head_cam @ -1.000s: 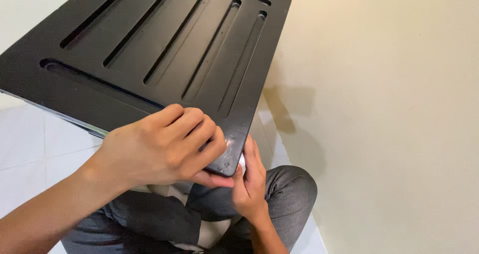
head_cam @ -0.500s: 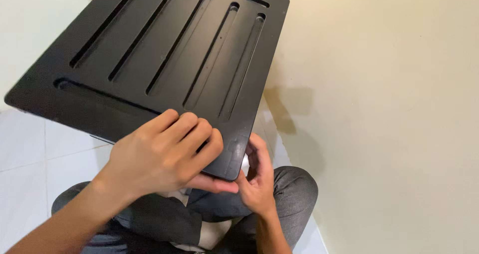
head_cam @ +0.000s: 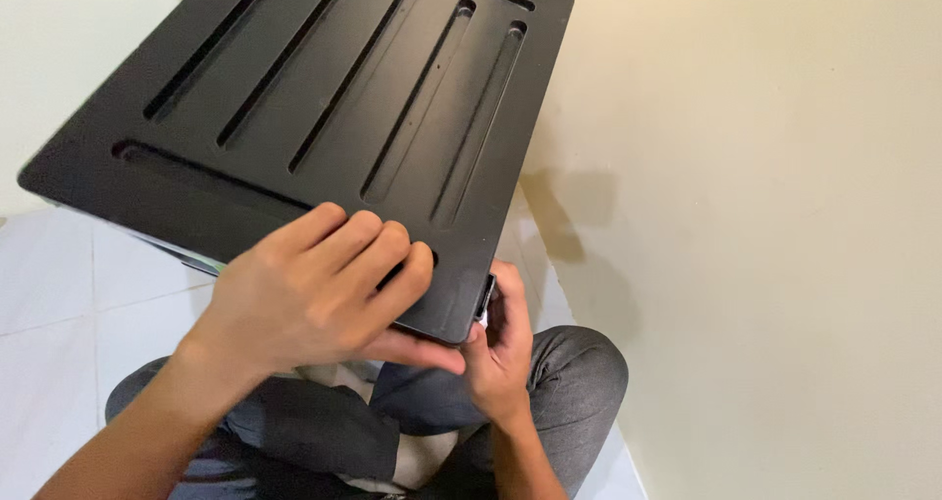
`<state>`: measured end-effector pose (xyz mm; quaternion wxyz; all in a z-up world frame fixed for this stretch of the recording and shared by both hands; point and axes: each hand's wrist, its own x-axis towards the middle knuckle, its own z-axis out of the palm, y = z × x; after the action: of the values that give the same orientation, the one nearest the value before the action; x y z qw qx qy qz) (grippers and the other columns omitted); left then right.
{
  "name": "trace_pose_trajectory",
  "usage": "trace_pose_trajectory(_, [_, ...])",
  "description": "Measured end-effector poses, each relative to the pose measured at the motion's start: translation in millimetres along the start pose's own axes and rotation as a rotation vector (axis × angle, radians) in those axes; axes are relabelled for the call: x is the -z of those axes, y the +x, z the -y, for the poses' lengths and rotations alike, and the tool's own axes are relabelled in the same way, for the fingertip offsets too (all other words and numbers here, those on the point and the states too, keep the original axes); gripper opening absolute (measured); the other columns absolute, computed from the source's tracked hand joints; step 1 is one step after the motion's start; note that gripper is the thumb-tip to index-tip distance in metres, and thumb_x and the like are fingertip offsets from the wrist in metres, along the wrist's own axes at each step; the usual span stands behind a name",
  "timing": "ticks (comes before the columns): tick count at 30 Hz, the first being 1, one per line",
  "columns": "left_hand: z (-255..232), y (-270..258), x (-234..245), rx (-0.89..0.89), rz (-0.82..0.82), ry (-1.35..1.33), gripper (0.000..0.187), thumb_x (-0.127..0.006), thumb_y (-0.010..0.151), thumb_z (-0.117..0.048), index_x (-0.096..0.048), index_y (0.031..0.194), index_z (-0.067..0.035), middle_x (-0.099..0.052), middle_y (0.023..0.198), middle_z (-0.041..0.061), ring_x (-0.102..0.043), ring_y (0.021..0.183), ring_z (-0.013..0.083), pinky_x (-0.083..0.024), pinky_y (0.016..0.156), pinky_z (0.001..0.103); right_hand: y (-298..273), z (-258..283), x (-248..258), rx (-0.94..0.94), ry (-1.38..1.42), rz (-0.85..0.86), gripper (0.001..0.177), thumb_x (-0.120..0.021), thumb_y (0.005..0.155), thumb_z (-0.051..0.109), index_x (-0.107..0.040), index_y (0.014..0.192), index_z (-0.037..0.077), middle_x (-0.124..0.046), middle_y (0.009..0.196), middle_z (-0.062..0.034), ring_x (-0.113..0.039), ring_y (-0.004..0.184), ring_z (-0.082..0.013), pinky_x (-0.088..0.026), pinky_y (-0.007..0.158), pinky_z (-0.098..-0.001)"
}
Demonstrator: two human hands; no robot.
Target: The person sits on the floor and disassembles a stacked plastic storage unit. They remove the black lid by releasing side latches, then pull out the top gray drawer and set it aside.
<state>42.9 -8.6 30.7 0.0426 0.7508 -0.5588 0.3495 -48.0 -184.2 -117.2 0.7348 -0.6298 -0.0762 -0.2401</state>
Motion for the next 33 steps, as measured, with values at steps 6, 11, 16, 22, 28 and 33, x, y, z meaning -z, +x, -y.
trace_pose_trajectory(6, [5.0, -6.3, 6.5, 0.013, 0.011, -0.016, 0.075, -0.061, 0.086, -0.080, -0.068, 0.092, -0.006, -0.065, 0.090, 0.008, -0.062, 0.078, 0.0213, -0.052, 0.073, 0.034, -1.7, 4.4, 1.0, 0.013, -0.050, -0.017, 0.067, -0.066, 0.104, 0.049, -0.048, 0.142, -0.004, -0.054, 0.128, -0.0076, -0.053, 0.123, -0.0185, -0.042, 0.111, -0.0318])
trace_pose_trajectory(11, [0.1, -16.7, 4.5, 0.067, -0.024, -0.049, 0.072, -0.065, 0.086, -0.076, -0.069, 0.097, -0.005, -0.066, 0.096, 0.009, -0.062, 0.084, 0.0227, -0.053, 0.080, 0.039, -3.5, 4.9, -5.9, -0.002, -0.030, -0.067, 0.068, -0.068, 0.104, 0.046, -0.046, 0.144, -0.004, -0.055, 0.128, -0.0080, -0.053, 0.121, -0.0180, -0.042, 0.109, -0.0318])
trace_pose_trajectory(16, [-13.5, -32.1, 1.3, 0.187, -0.045, -0.063, 0.073, -0.068, 0.087, -0.073, -0.070, 0.105, -0.003, -0.065, 0.106, 0.011, -0.061, 0.099, 0.0270, -0.049, 0.088, 0.044, -4.9, 3.5, -7.3, -0.017, -0.024, -0.094, 0.073, -0.069, 0.101, 0.047, -0.045, 0.147, -0.005, -0.056, 0.133, -0.0112, -0.054, 0.126, -0.0202, -0.042, 0.111, -0.0346])
trace_pose_trajectory(22, [-58.3, -68.9, -25.7, 0.431, -0.258, 0.035, 0.070, -0.075, 0.087, -0.070, -0.065, 0.121, -0.010, -0.054, 0.124, 0.007, -0.049, 0.125, 0.0271, -0.040, 0.106, 0.050, -4.4, -10.2, 4.5, 0.058, -0.040, -0.051, 0.074, -0.060, 0.105, 0.052, -0.044, 0.151, -0.004, -0.054, 0.146, -0.0138, -0.051, 0.140, -0.0232, -0.037, 0.121, -0.0353])
trace_pose_trajectory(28, [-120.3, -97.5, -64.0, 0.938, -0.395, -0.152, 0.096, -0.089, 0.079, -0.054, -0.037, 0.141, -0.003, -0.023, 0.149, 0.016, -0.028, 0.142, 0.0381, -0.034, 0.122, 0.056, -12.6, -53.7, 24.1, -0.064, -0.200, -0.038, 0.051, -0.052, 0.105, 0.019, -0.042, 0.150, -0.004, -0.052, 0.147, -0.0130, -0.048, 0.139, -0.0244, -0.034, 0.119, -0.0359])
trace_pose_trajectory(33, [-142.9, -92.0, -80.6, 1.097, -0.353, -0.377, 0.117, -0.089, 0.071, -0.049, -0.020, 0.149, 0.004, -0.012, 0.155, 0.029, -0.016, 0.150, 0.0504, -0.028, 0.123, 0.062, -23.7, -85.1, 33.5, 0.029, -0.527, -0.026, 0.039, -0.050, 0.105, 0.005, -0.051, 0.143, -0.004, -0.047, 0.152, -0.0182, -0.043, 0.145, -0.0297, -0.031, 0.120, -0.0372])
